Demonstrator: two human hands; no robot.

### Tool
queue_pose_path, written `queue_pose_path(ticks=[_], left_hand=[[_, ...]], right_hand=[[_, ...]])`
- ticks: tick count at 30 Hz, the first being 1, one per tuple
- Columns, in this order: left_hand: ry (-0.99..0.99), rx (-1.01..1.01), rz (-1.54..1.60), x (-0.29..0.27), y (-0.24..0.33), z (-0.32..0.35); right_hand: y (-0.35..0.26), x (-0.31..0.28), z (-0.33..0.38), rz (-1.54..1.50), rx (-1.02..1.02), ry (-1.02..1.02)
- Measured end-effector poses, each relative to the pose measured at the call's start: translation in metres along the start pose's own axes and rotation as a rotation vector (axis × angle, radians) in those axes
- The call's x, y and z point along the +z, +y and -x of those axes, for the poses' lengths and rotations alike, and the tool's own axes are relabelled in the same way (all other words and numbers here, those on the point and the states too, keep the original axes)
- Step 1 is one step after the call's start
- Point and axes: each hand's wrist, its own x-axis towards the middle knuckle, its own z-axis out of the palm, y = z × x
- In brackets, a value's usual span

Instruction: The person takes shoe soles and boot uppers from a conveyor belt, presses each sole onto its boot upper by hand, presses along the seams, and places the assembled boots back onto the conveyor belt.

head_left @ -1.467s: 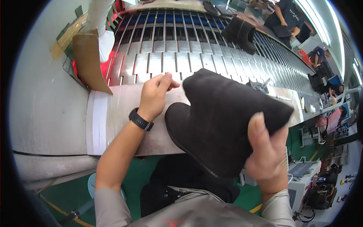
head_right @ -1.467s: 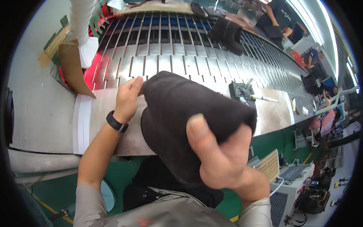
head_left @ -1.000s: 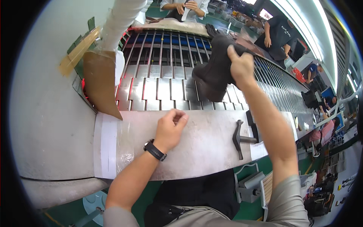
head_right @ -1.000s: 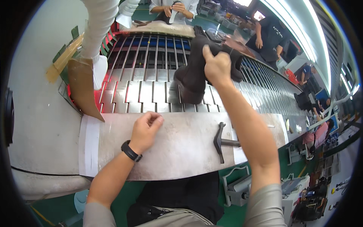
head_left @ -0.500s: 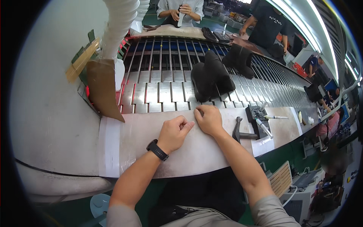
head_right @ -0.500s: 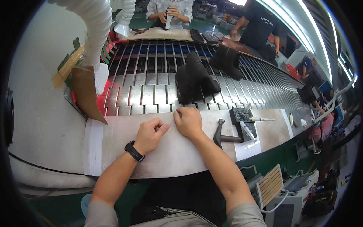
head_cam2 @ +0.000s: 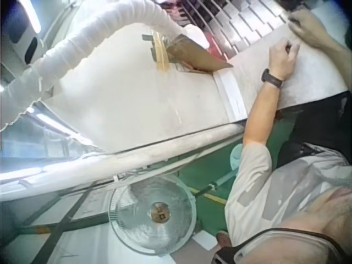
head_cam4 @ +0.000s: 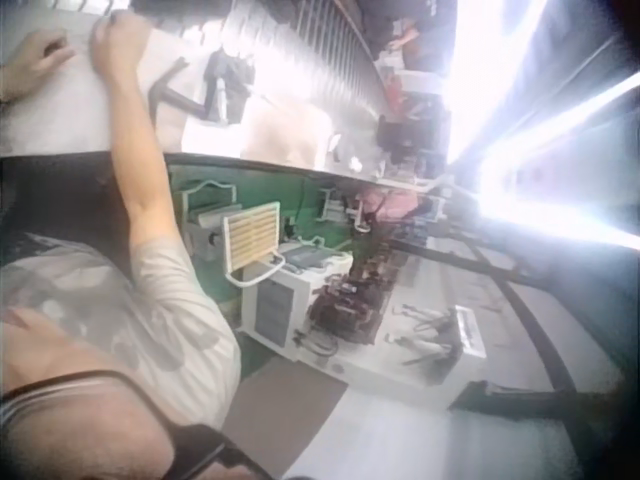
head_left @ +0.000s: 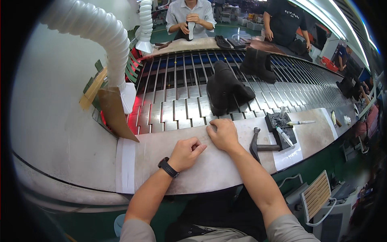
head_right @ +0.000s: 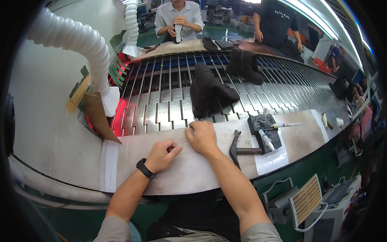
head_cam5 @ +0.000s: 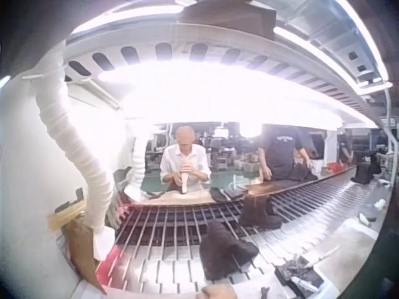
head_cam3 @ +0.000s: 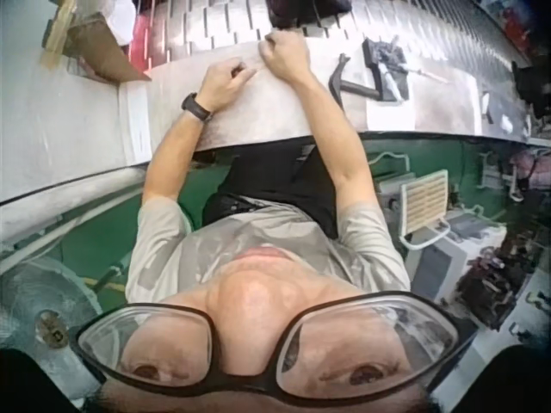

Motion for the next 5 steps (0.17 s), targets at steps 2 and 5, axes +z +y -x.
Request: queue_pose_path(ticks=[2,5], left_hand=[[0.000,-0.012,0.005,0.0009,-0.0043,-0.0014],[-0.006,-0.005,0.022,0.0012,-0.0053,-0.0028]], right_hand=[[0.0004,-0.0010,-0.0007,-0.008,0.011,-0.013],[0.0038,-0.0005,-0.0003,-0.046,0.019,-0.019]])
